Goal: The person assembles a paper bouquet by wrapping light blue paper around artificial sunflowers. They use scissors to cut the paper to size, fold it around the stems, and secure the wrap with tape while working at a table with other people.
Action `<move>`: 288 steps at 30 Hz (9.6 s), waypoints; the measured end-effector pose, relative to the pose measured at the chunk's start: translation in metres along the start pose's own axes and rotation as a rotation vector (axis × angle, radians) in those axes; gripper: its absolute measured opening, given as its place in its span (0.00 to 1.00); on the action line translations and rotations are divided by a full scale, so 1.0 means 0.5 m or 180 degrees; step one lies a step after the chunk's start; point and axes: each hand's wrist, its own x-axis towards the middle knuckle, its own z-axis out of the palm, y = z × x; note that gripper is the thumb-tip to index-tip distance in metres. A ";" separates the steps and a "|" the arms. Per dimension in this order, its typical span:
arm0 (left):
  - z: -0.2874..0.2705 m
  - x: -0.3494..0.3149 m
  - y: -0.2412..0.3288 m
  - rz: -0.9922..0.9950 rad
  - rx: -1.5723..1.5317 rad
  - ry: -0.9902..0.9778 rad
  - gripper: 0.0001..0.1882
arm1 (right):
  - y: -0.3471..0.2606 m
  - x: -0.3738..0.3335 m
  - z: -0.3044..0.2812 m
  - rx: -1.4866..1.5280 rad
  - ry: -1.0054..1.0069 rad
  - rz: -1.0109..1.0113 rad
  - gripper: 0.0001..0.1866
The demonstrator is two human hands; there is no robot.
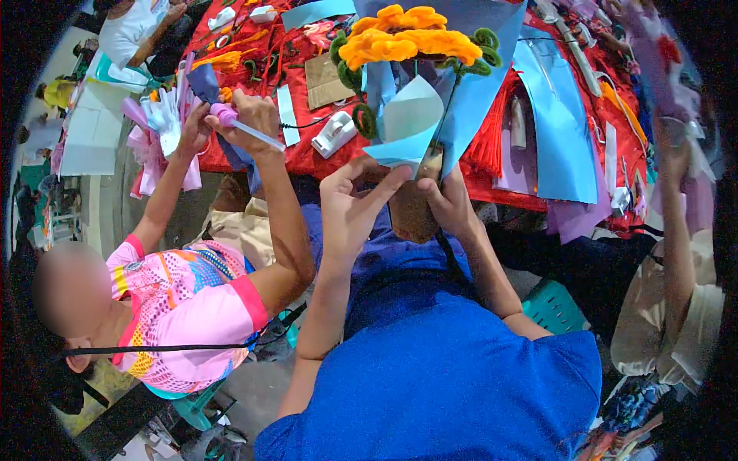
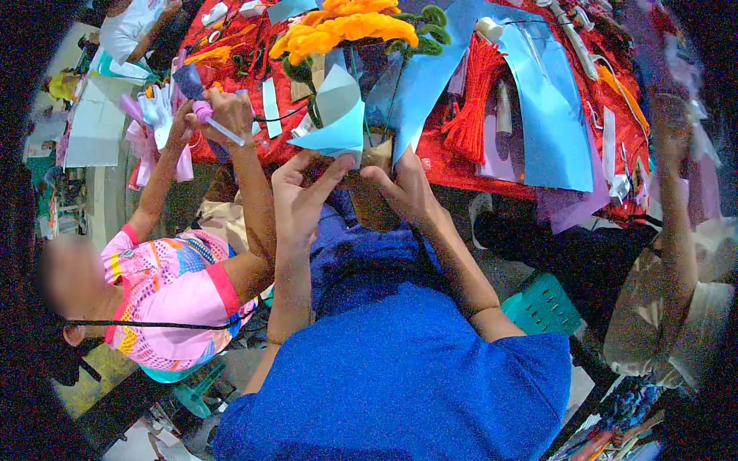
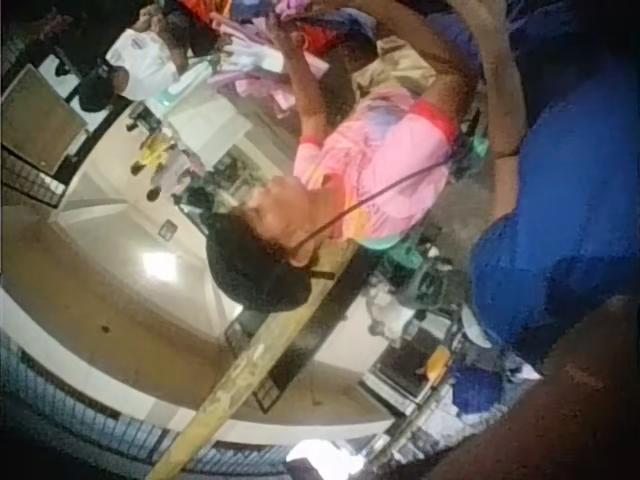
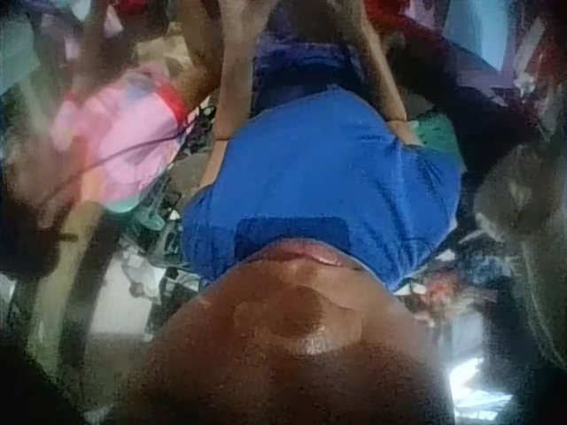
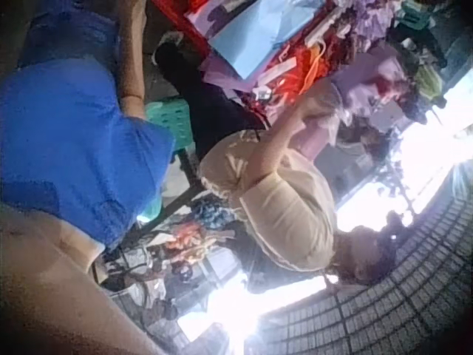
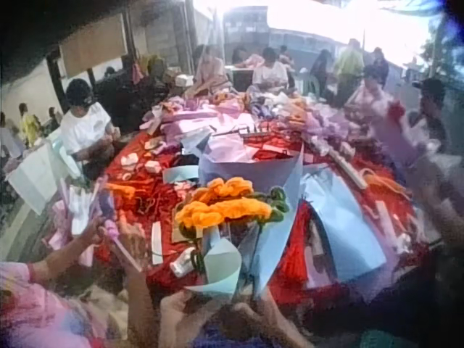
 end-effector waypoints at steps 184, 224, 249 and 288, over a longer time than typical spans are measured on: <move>-0.115 -0.030 -0.330 0.0214 0.0253 0.0593 0.22 | 0.227 -0.018 0.093 -0.0554 0.0172 0.0173 0.14; 0.094 0.202 -0.301 0.1449 0.1470 0.0426 0.37 | 0.248 0.062 -0.010 -0.0247 0.1520 0.0483 0.13; 0.039 0.207 -0.281 0.0651 0.1254 -0.0243 0.26 | 0.236 0.076 0.002 -0.1192 0.1212 -0.0079 0.16; 0.011 0.230 -0.339 0.0628 0.0813 -0.0178 0.22 | 0.259 0.114 -0.051 -0.0365 0.0540 0.0678 0.11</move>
